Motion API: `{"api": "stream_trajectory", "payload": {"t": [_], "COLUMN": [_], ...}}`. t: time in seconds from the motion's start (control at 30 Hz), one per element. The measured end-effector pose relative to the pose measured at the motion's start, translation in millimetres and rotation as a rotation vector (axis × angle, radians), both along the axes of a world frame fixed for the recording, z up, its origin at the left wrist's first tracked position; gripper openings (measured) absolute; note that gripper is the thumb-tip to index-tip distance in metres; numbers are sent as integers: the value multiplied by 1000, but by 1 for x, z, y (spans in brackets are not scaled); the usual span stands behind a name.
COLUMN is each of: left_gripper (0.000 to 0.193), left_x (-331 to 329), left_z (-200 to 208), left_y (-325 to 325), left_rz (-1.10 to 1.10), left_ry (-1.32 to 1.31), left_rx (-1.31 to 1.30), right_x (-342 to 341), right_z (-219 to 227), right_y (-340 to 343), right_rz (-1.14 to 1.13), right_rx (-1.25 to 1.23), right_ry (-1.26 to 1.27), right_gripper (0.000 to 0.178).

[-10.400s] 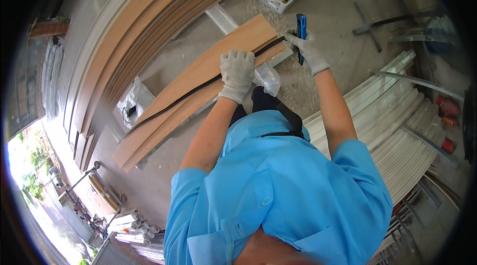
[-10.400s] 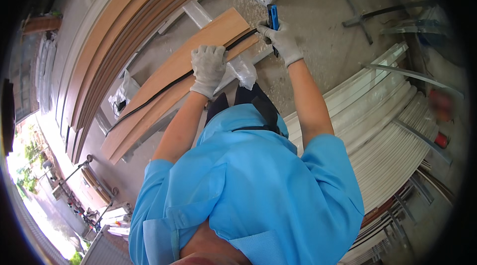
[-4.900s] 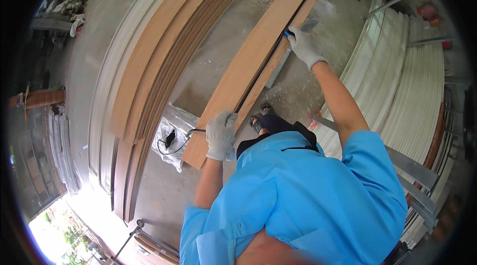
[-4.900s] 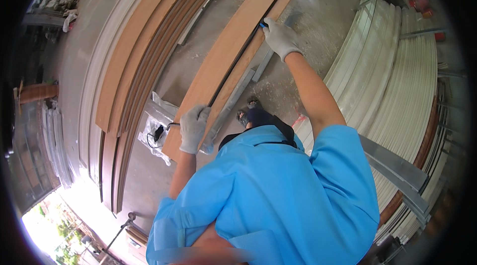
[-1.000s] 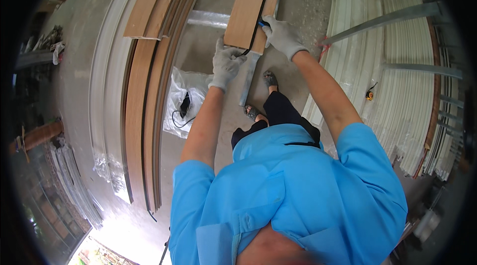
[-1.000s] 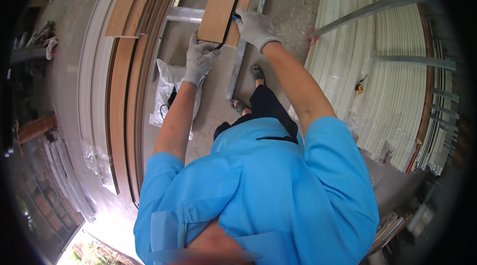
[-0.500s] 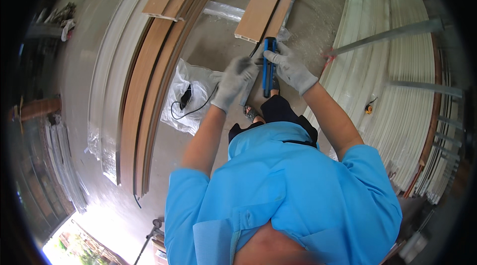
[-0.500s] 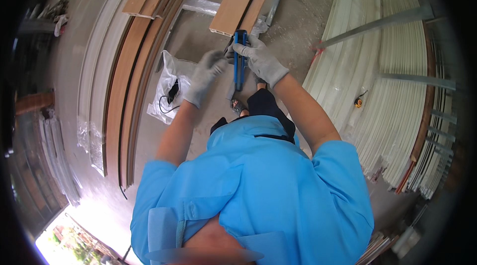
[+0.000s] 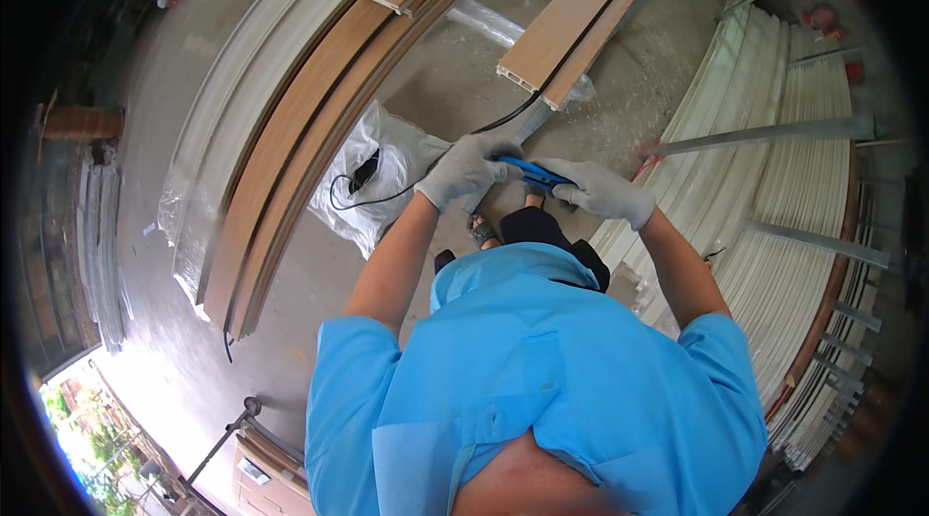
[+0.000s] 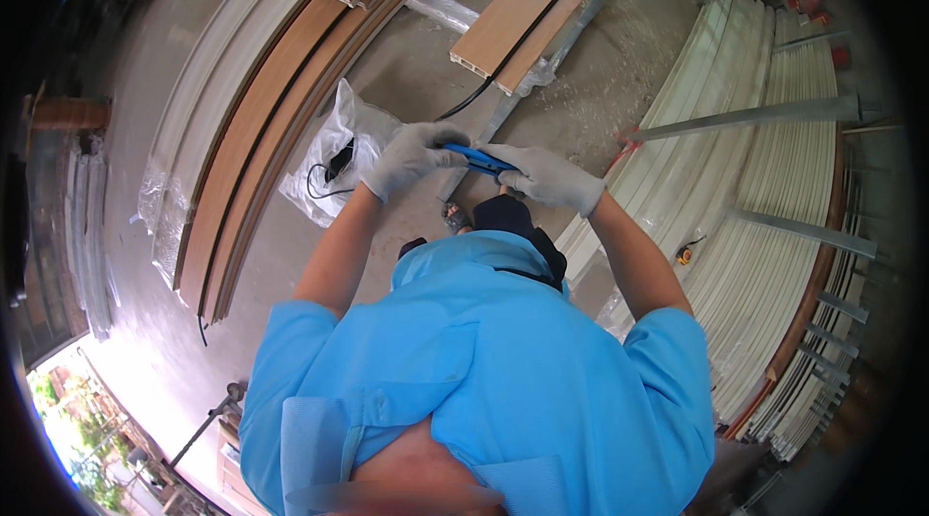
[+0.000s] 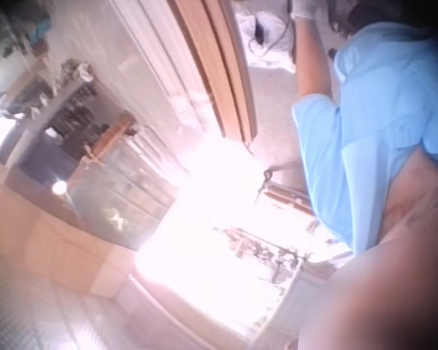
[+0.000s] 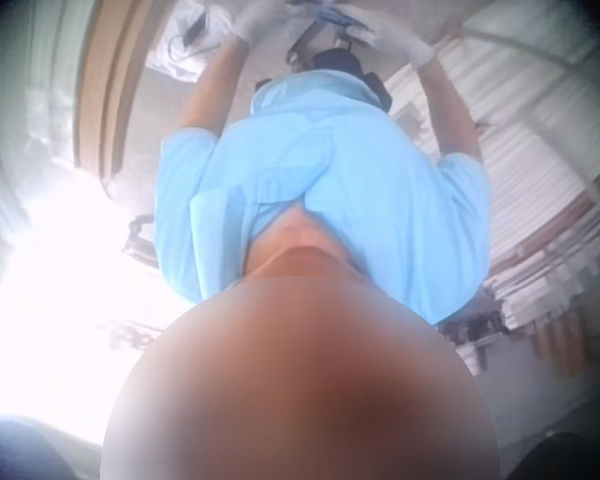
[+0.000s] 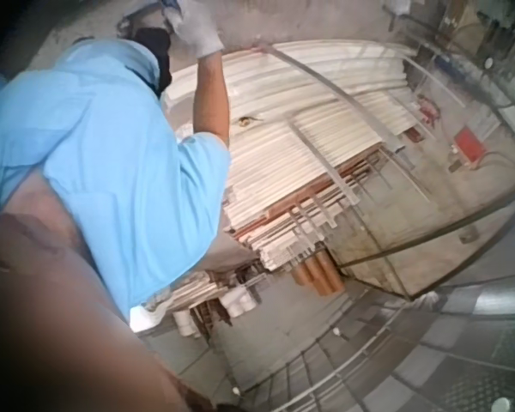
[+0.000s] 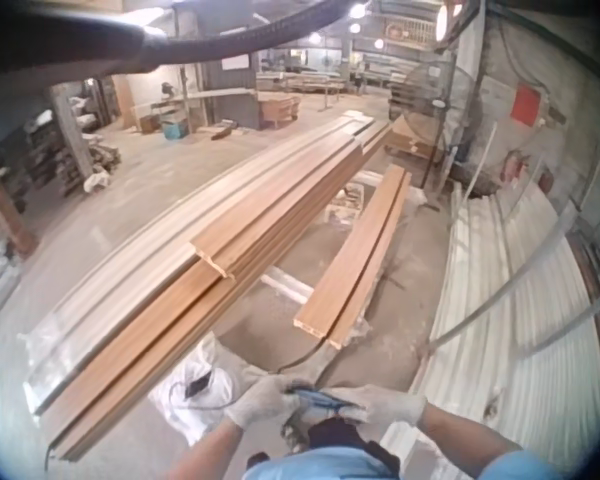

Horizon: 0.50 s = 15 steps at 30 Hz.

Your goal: The person inserts black rubber strips into grooves on long wooden panels using a blue-handled tool. They handle multiple panels, remove plastic wrapping, and stack the finished pieces on a rack.

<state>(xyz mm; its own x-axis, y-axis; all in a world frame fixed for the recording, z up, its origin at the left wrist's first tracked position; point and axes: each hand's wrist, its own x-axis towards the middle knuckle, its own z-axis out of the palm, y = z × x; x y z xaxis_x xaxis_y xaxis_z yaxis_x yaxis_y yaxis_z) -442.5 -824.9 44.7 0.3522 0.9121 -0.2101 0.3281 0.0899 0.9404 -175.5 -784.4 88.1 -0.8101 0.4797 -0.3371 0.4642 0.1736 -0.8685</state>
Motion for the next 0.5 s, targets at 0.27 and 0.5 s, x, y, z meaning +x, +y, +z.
{"api": "stream_trajectory", "payload": {"t": [0.27,0.5], "left_gripper": [52,34], "left_x": [20,21], "left_z": [-109,-117], "left_y": [55,19], "left_rz": [220,258], "left_ry": [377,74], "left_rx": [263,-140], "right_x": [28,14], "right_z": [-37,-61], "right_y": [-22,-31], "right_rz": [-693,-567], "right_rx": [-296,461], "right_ry": [102,-41], "right_gripper": [26,28]}}
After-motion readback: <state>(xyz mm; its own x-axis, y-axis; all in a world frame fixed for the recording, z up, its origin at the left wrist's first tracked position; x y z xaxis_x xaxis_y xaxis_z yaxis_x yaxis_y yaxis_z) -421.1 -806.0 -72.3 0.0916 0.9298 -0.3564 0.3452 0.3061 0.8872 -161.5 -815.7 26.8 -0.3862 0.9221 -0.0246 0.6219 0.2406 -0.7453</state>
